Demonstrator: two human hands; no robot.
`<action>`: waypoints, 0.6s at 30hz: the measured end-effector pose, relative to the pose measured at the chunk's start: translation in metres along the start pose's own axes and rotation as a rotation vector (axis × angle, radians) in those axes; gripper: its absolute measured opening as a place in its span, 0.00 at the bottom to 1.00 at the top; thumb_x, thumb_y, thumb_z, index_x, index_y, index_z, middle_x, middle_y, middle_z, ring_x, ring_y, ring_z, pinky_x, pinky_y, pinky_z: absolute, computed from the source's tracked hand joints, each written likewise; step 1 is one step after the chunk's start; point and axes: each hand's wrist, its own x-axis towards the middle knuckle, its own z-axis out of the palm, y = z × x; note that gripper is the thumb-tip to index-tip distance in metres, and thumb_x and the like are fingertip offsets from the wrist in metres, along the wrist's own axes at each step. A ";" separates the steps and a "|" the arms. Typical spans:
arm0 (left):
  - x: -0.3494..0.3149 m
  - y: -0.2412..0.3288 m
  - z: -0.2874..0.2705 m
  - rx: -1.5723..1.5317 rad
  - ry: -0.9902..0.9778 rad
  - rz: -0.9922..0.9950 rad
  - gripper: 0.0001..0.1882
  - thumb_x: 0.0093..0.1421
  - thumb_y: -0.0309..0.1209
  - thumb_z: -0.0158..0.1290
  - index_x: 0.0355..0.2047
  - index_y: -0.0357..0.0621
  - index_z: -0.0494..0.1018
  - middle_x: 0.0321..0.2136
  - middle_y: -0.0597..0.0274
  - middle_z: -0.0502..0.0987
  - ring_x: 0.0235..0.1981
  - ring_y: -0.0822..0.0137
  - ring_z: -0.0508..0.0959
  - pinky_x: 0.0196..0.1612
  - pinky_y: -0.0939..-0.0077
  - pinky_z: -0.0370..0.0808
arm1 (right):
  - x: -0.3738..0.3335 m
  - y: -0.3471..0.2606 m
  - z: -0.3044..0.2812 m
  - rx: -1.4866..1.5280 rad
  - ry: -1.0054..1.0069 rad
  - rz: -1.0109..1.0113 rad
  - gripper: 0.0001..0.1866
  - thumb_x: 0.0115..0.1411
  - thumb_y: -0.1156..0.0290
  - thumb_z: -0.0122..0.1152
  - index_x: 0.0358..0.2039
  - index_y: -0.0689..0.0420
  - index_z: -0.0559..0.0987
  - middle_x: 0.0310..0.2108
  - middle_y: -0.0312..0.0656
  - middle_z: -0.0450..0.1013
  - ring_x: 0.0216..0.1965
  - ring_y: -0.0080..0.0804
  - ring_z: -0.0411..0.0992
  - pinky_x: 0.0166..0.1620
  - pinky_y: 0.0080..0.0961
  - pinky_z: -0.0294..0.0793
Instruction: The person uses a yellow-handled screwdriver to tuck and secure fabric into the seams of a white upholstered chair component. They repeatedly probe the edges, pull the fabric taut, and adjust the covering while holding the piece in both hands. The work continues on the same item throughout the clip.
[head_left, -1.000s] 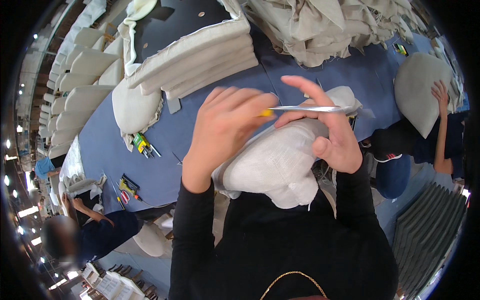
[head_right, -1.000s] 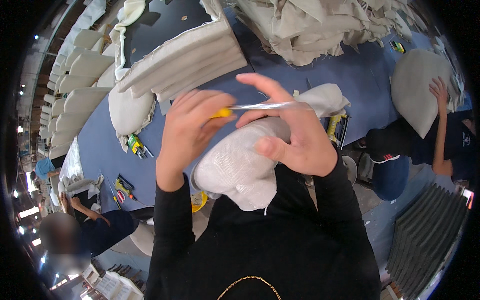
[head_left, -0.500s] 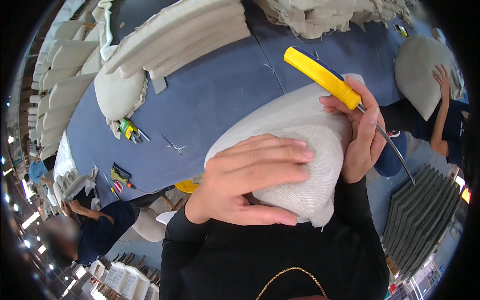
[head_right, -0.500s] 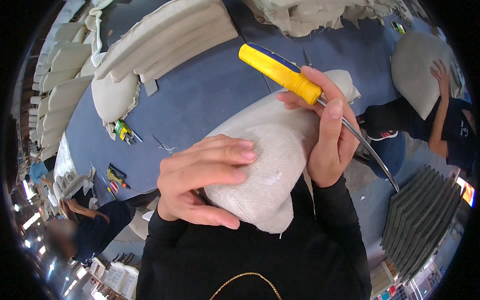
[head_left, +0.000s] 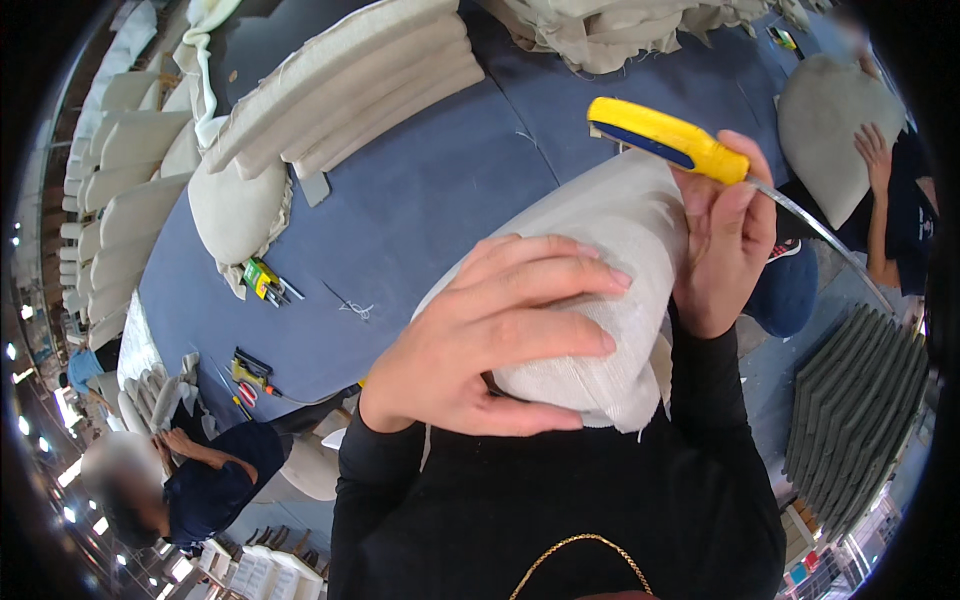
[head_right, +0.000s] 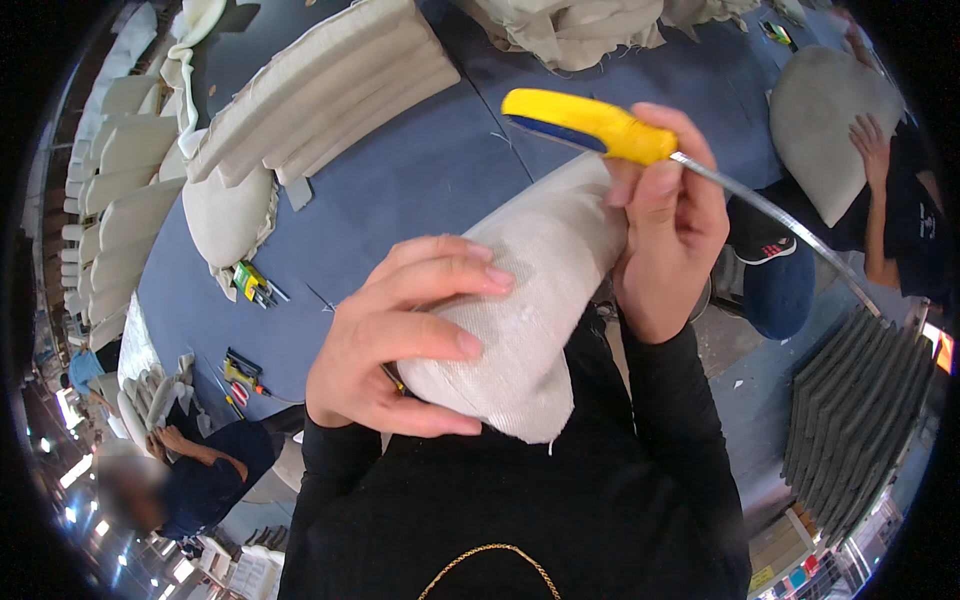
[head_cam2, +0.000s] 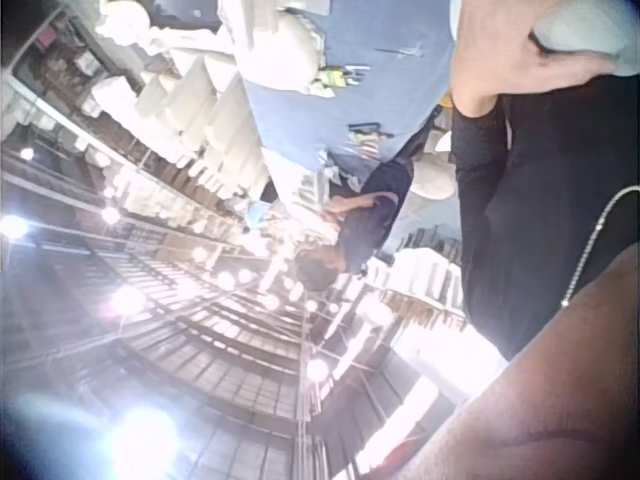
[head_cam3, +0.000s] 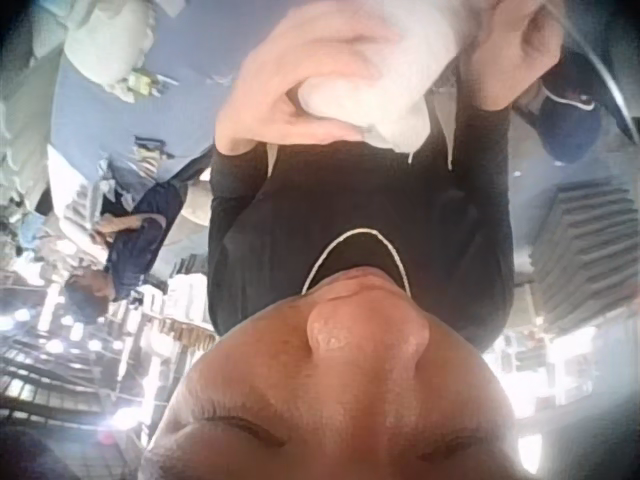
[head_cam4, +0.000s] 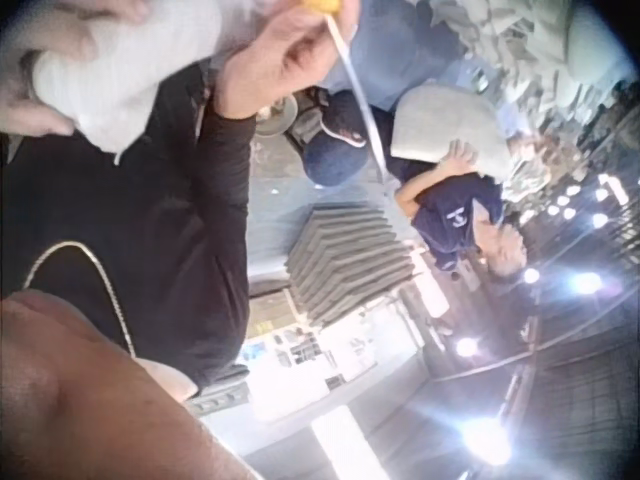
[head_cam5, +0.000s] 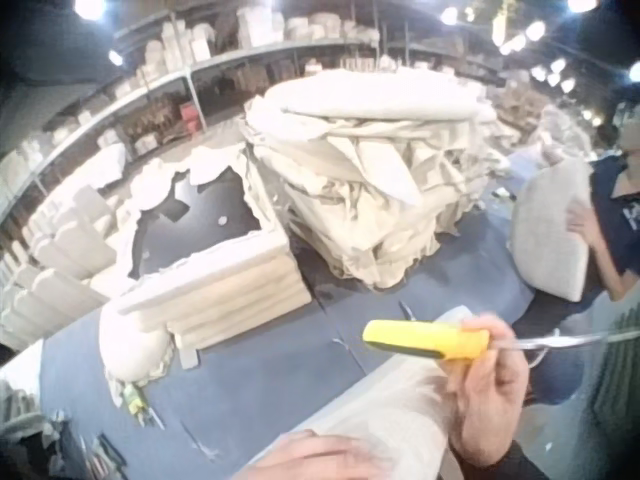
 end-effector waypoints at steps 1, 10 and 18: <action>0.004 -0.004 -0.002 -0.011 -0.018 0.015 0.34 0.47 0.36 0.79 0.53 0.46 0.77 0.58 0.38 0.80 0.61 0.34 0.78 0.62 0.38 0.72 | 0.004 0.003 -0.001 0.099 0.047 -0.009 0.21 0.79 0.58 0.55 0.63 0.58 0.74 0.43 0.44 0.75 0.54 0.29 0.76 0.62 0.31 0.73; 0.017 -0.018 -0.014 -0.082 0.257 0.035 0.27 0.46 0.23 0.70 0.49 0.42 0.78 0.56 0.43 0.79 0.60 0.35 0.78 0.65 0.46 0.74 | -0.001 -0.022 -0.062 0.133 -0.208 -0.031 0.26 0.77 0.43 0.49 0.56 0.55 0.72 0.37 0.45 0.74 0.35 0.39 0.74 0.54 0.48 0.78; 0.049 0.004 -0.018 0.947 0.353 0.021 0.19 0.46 0.24 0.71 0.40 0.41 0.81 0.45 0.55 0.83 0.56 0.46 0.81 0.58 0.57 0.77 | -0.058 -0.018 -0.050 -0.427 -0.344 0.063 0.16 0.68 0.69 0.66 0.52 0.61 0.86 0.31 0.44 0.77 0.26 0.31 0.71 0.32 0.25 0.67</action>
